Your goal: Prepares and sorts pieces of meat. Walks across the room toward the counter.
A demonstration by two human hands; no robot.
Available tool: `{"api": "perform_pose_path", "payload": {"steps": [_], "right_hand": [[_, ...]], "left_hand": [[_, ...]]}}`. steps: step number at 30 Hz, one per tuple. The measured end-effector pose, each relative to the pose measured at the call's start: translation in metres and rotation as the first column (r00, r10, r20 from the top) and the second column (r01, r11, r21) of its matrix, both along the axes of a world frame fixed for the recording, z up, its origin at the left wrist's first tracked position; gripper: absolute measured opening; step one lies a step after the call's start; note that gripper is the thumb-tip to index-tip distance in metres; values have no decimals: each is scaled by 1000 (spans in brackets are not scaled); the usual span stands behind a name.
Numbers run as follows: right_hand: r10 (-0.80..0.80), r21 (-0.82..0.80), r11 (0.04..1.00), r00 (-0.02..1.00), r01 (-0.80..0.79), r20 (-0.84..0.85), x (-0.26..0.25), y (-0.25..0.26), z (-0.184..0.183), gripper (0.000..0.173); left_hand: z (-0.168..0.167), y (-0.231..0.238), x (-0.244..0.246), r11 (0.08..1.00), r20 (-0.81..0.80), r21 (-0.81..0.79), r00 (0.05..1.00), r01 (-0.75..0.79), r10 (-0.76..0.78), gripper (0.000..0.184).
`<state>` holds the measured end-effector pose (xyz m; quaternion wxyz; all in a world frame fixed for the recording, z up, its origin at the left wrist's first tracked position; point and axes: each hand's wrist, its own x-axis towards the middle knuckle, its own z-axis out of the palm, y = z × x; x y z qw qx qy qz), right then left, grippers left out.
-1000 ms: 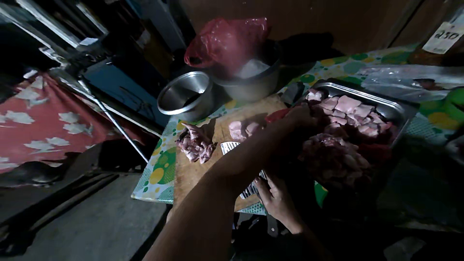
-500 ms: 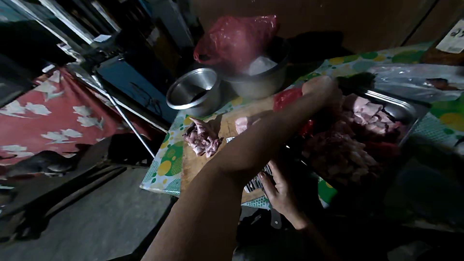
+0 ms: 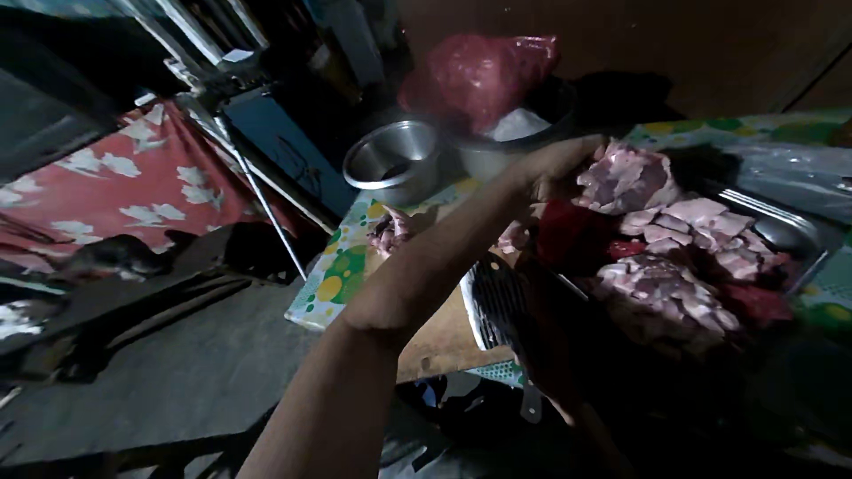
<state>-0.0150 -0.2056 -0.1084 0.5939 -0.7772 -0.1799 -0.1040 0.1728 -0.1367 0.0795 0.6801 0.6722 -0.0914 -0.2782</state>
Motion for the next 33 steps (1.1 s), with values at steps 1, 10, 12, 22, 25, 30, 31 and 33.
{"api": "perform_pose_path", "payload": {"steps": [1,10,12,22,25,30,31,33], "right_hand": [[15,35,999,1000,-15,-26,-1,0,4,47],[69,234,967,985,-104,155,2,7,3,60],[59,242,967,996,-74,69,-1,6,8,62],[31,94,995,991,-19,-133,-4,12,33,63],[-9,43,999,992,14,-122,-4,15,34,65],[-50,-3,999,989,51,-142,-4,17,33,63],[-66,1,998,985,67,-157,-4,16,31,63],[-84,8,996,982,87,-171,-3,13,26,62]], "left_hand": [[-3,11,-5,999,2,-48,1000,-21,21,34],[-8,148,-96,868,10,-151,877,-473,480,34],[-25,177,-124,816,-23,-169,830,-553,557,32],[-134,225,-238,779,-227,-40,765,-626,603,35],[-125,229,-254,873,-41,-108,879,-476,474,50],[-124,217,-239,625,613,540,772,-564,167,55],[-127,216,-231,573,673,567,733,-593,93,46],[-135,218,-216,599,761,508,648,-618,24,29]]}}
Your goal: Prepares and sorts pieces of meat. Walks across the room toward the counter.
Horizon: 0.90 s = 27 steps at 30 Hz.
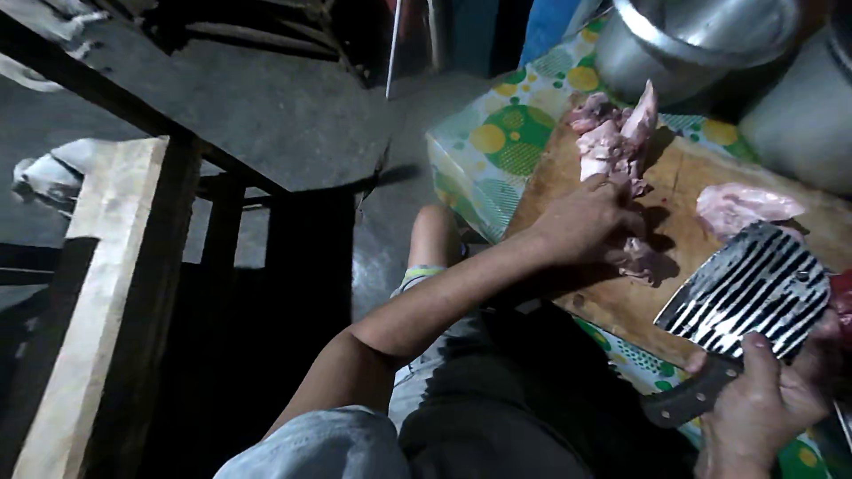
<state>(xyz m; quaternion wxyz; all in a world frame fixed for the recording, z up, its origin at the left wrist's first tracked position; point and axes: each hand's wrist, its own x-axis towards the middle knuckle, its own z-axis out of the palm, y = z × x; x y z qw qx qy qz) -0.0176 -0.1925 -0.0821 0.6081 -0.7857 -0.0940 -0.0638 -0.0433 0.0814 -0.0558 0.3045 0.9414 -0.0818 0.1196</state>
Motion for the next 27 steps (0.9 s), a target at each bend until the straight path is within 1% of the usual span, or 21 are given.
{"api": "perform_pose_path", "payload": {"steps": [1,2,3,5,7,9,12,13,14,16,18,21,23,25,26,27], "right_hand": [[3,5,1000,1000,-3,-1,1,-2,-2,62],[8,4,1000,1000,-8,-1,1,-3,-3,63],[7,6,1000,1000,-7,-4,1,-3,-4,64],[0,-1,1000,1000,0,-27,-1,-1,-1,63],[-22,10,1000,999,22,-42,-2,0,-1,61],[-4,21,1000,999,5,-44,-3,1,0,62],[5,23,1000,1000,-4,-17,-1,-1,-2,63],[8,18,1000,1000,-8,-8,-1,-2,-4,63],[7,19,1000,1000,-7,0,0,-2,-5,62],[9,21,1000,1000,-9,-1,-1,0,-3,61],[24,25,999,1000,-24,-5,0,-1,-3,61],[28,3,1000,999,-28,-23,1,-2,-3,59],[-6,18,1000,999,6,-33,1,0,-4,59],[-21,17,1000,999,22,-43,0,0,-3,59],[-18,13,1000,999,19,-44,0,-1,-3,59],[-14,14,1000,999,15,-43,1,-1,-4,60]], "left_hand": [[-4,2,7,997,29,-57,998,48,-47,26],[-4,5,12,986,24,-139,995,95,-92,24],[-5,7,18,969,0,-212,991,128,-131,25],[-2,10,25,947,-73,-289,983,139,-166,30],[0,11,28,940,-123,-311,975,141,-187,32],[1,11,24,942,-109,-299,976,150,-190,30],[-3,1,-7,960,59,-218,985,173,-164,14],[-6,-4,-22,968,103,-193,984,160,-142,19],[-9,-9,-39,978,108,-160,987,135,-118,27],[-14,-18,-71,990,43,-120,997,73,-68,38],[-16,-26,-92,996,-7,-91,1000,24,-25,41],[-23,-31,-104,997,11,-76,1000,-3,4,39],[-24,-29,-102,987,45,-156,999,-23,31,30],[-21,-27,-91,948,51,-300,991,-104,125,19],[-18,-25,-84,925,17,-344,984,-163,179,17],[-12,-22,-75,914,-55,-349,978,-207,200,26]]}}
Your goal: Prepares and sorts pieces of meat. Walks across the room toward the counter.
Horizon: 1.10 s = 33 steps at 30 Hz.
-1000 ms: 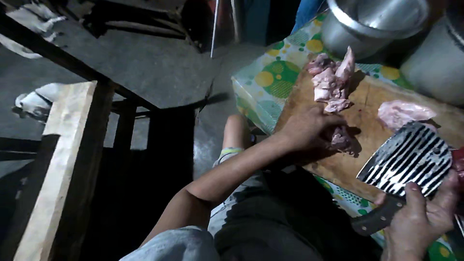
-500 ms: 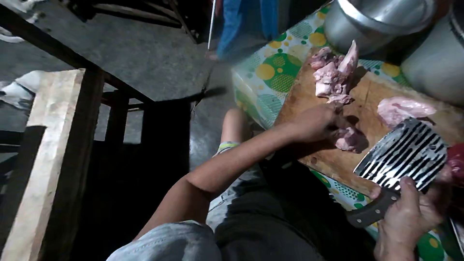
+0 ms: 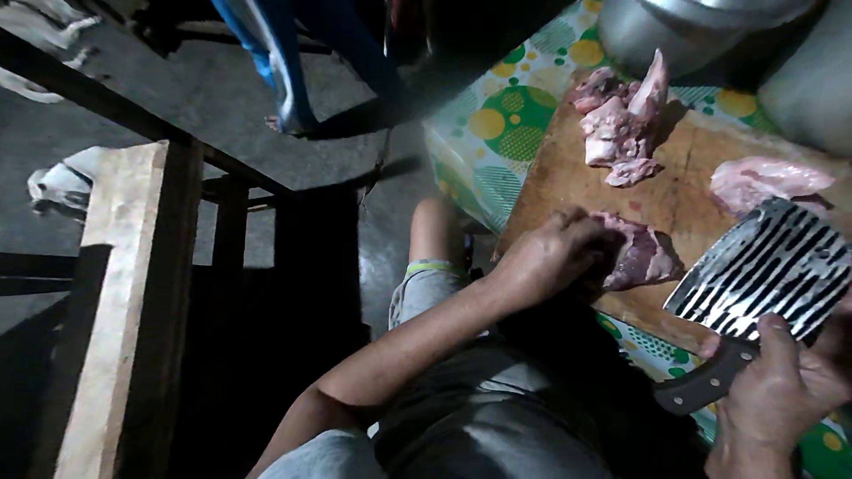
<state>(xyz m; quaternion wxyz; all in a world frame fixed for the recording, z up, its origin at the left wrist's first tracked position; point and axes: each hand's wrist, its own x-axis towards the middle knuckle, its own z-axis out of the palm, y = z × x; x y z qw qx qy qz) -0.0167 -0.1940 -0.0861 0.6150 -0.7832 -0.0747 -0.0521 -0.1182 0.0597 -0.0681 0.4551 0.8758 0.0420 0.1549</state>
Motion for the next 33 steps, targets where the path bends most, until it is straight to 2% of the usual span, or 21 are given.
{"api": "perform_pose_path", "payload": {"steps": [2,3,5,8,10,12,16,19,20,23,26,28,30,33], "right_hand": [[21,11,1000,1000,-21,11,1,0,-1,60],[34,16,999,999,-35,17,0,0,0,61],[42,22,999,999,-42,20,-2,2,4,61],[24,28,999,1000,-24,11,-2,2,3,60],[26,10,1000,1000,-26,1,-2,1,2,56],[20,12,1000,1000,-20,-15,-2,-1,0,53],[-3,15,1000,1000,3,9,-2,0,-2,26],[14,26,1000,1000,-14,12,-4,2,1,24],[-17,24,1000,1000,17,4,-6,6,4,14],[-21,-19,1000,1000,21,4,-5,4,3,19],[-12,2,1000,1000,12,-6,-6,5,4,21],[-50,28,998,998,52,-47,-10,13,11,31],[-46,36,998,998,48,-53,-11,14,12,32],[-30,2,1000,999,30,-23,-5,4,3,21]], "left_hand": [[9,8,18,999,-192,16,980,50,-46,63],[10,10,26,996,-237,15,968,92,-86,69],[7,9,32,988,-176,-29,972,150,-153,51],[-5,2,22,991,70,-3,988,135,-135,24],[-18,-6,11,996,215,12,973,89,-89,17],[-24,-10,4,997,275,2,959,73,-71,18],[-29,-9,-4,996,296,1,951,93,-89,16],[-32,-8,-9,995,316,20,944,95,-97,14],[-32,-8,-10,995,316,17,944,100,-100,14],[-33,-7,-11,994,315,25,942,110,-112,13],[-30,-6,-12,989,271,59,951,136,-147,11],[-27,-5,-12,985,217,73,961,157,-169,11],[-24,-6,-9,989,185,59,972,138,-147,19],[-20,-12,4,997,136,60,989,44,-52,36]]}}
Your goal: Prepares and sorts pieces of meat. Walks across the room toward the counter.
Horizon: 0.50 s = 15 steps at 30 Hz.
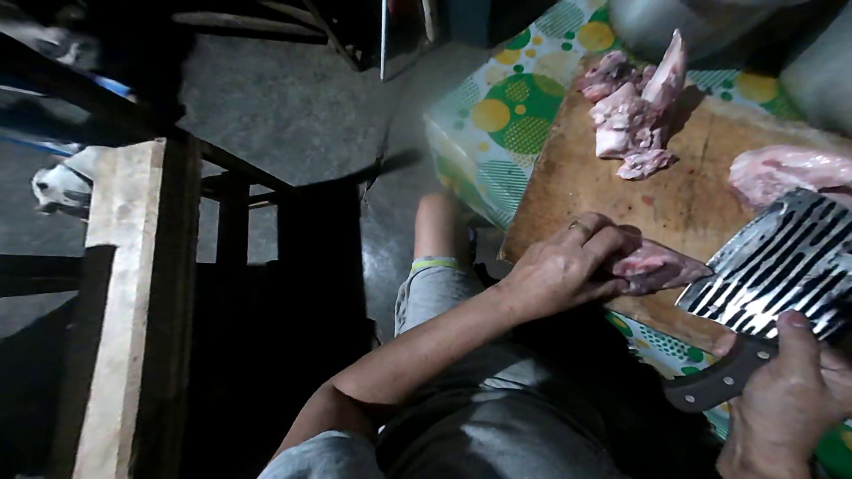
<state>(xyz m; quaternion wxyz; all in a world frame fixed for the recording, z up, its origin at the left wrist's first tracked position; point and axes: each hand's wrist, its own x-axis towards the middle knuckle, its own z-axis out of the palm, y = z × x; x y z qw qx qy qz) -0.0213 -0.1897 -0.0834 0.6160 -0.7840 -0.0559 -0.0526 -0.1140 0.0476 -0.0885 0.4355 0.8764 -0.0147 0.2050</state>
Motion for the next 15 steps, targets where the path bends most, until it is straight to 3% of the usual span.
{"api": "perform_pose_path", "payload": {"steps": [4,6,7,11,15], "right_hand": [[-13,12,1000,999,13,45,6,-5,-7,20],[29,12,1000,999,-29,36,4,-2,-1,54],[43,-4,999,998,-43,37,3,1,4,60],[57,1,998,993,-57,101,4,4,11,63],[81,63,994,994,-86,75,2,4,12,63]], "left_hand": [[19,4,25,998,-287,-62,958,-21,3,44],[26,6,34,999,-394,-40,919,-3,-13,41],[29,7,38,999,-423,-32,906,2,-16,40],[39,8,45,997,-448,-80,893,20,-54,40],[51,13,50,989,-364,-141,931,-42,-13,34]]}}
